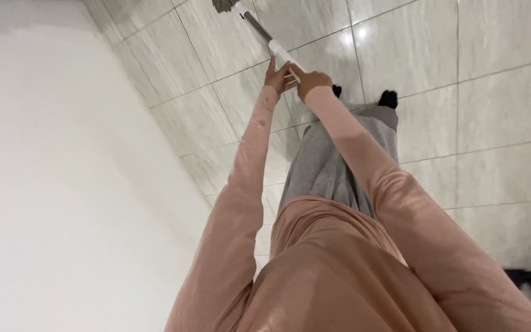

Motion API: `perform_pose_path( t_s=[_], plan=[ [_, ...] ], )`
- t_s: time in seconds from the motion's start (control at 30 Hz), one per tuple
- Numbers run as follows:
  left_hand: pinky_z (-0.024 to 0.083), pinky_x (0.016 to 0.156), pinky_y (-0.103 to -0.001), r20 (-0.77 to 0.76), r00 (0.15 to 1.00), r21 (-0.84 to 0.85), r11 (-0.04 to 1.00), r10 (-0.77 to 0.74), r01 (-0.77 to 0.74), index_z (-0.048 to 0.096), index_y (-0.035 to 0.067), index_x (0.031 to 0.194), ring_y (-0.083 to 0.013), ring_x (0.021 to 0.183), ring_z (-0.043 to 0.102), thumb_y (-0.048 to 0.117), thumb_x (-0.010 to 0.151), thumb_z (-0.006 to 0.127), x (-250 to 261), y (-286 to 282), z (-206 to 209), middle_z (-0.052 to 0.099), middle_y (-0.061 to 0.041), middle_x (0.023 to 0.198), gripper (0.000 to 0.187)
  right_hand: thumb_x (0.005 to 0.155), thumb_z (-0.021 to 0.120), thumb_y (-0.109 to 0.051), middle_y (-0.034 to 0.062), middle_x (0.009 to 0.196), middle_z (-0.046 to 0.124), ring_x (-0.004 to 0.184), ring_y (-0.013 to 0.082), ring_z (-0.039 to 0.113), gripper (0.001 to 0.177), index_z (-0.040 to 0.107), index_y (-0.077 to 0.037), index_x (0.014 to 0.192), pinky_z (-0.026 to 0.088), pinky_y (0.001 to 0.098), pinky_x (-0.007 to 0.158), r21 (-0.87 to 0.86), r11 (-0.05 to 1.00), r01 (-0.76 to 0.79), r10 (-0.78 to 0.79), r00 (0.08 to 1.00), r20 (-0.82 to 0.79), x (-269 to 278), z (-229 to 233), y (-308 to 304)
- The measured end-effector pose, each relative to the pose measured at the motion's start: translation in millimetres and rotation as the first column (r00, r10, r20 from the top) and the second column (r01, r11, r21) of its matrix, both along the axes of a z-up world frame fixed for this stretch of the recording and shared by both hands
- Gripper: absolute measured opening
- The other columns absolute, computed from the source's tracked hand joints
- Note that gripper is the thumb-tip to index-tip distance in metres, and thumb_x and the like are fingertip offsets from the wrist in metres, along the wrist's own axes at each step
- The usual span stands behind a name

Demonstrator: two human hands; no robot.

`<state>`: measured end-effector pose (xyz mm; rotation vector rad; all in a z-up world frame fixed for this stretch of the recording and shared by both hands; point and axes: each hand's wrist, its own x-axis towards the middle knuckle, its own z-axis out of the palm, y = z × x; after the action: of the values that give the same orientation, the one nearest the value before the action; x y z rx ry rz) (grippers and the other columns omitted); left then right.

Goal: The person mops a tiled floor using a spin mop, moving the mop head back and forth across the surface. The person navigates around visible items like dumbbells and a storage rack while cleaning the floor area.

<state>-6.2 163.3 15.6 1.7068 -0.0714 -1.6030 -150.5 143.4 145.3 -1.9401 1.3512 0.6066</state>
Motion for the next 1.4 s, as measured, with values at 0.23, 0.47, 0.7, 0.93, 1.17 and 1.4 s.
perform_pose_path(
  t_s=[0.23,0.47,0.7,0.93,1.17,1.4],
  plan=[
    [0.056,0.088,-0.061,-0.349,0.92,0.071,0.974,-0.179,0.217,-0.004,0.031,0.164,-0.0505,0.105,0.066,0.041,0.101,0.057,-109.8,22.8,36.9,0.054,-0.032,0.132,0.088,0.111,0.031,-0.033,0.0239,0.12,0.072,0.112,0.0409,0.07,0.058,0.012,-0.041,0.165,0.055,0.0521,0.093,0.21,0.97,0.123,-0.109,0.991,-0.079,-102.1,118.0,34.6],
    [0.044,0.114,-0.05,-0.831,0.458,0.081,0.745,-0.317,0.662,-0.009,0.027,0.168,-0.0359,0.136,0.048,0.04,0.084,0.077,-341.3,165.3,-1.1,0.025,-0.021,0.163,0.12,0.107,0.029,-0.049,0.0207,0.118,0.078,0.113,0.0409,0.074,0.062,-0.003,-0.066,0.158,0.059,0.0491,0.097,0.254,0.913,0.318,-0.2,0.894,-0.401,-267.8,166.7,170.4],
    [0.04,0.116,-0.054,-0.089,0.794,0.196,0.771,-0.601,0.606,-0.006,0.034,0.165,-0.0464,0.141,0.041,0.038,0.08,0.07,-296.0,132.1,35.9,0.029,-0.028,0.163,0.114,0.107,0.031,-0.048,0.0214,0.118,0.077,0.112,0.0401,0.073,0.061,0.001,-0.067,0.157,0.058,0.0486,0.097,0.264,0.887,0.378,-0.272,0.892,-0.362,-221.0,151.0,153.7],
    [0.047,0.114,-0.058,0.316,0.719,0.116,0.777,-0.619,0.618,0.007,0.027,0.165,-0.0483,0.138,0.049,0.033,0.097,0.064,-119.3,-18.0,12.1,0.04,-0.032,0.155,0.089,0.109,0.036,-0.035,0.0242,0.116,0.072,0.106,0.0427,0.072,0.061,0.012,-0.051,0.162,0.058,0.0546,0.089,0.144,0.899,0.415,-0.419,0.908,-0.004,-88.1,36.9,46.8],
    [0.063,0.085,-0.055,-0.006,0.907,0.179,0.892,-0.421,0.415,0.001,0.043,0.162,-0.0441,0.121,0.059,0.017,0.098,0.052,-121.7,-69.1,33.4,0.042,-0.023,0.151,0.087,0.104,0.045,-0.002,0.0107,0.089,0.062,0.058,0.013,0.048,0.096,-0.009,-0.054,0.164,0.045,0.0248,0.046,0.206,0.951,0.231,-0.21,0.97,-0.119,-102.3,85.9,3.6],
    [0.058,0.078,-0.068,-0.185,0.722,0.074,0.724,-0.666,0.686,-0.032,0.046,0.153,-0.0601,0.096,0.065,0.018,0.095,0.059,-303.5,135.2,-7.1,0.04,-0.041,0.146,0.112,0.11,0.032,-0.042,0.0224,0.125,0.072,0.115,0.0407,0.07,0.061,0.002,-0.064,0.159,0.056,0.0504,0.099,0.23,0.826,0.514,-0.462,0.852,-0.247,-251.5,136.6,187.6]
  ],
)
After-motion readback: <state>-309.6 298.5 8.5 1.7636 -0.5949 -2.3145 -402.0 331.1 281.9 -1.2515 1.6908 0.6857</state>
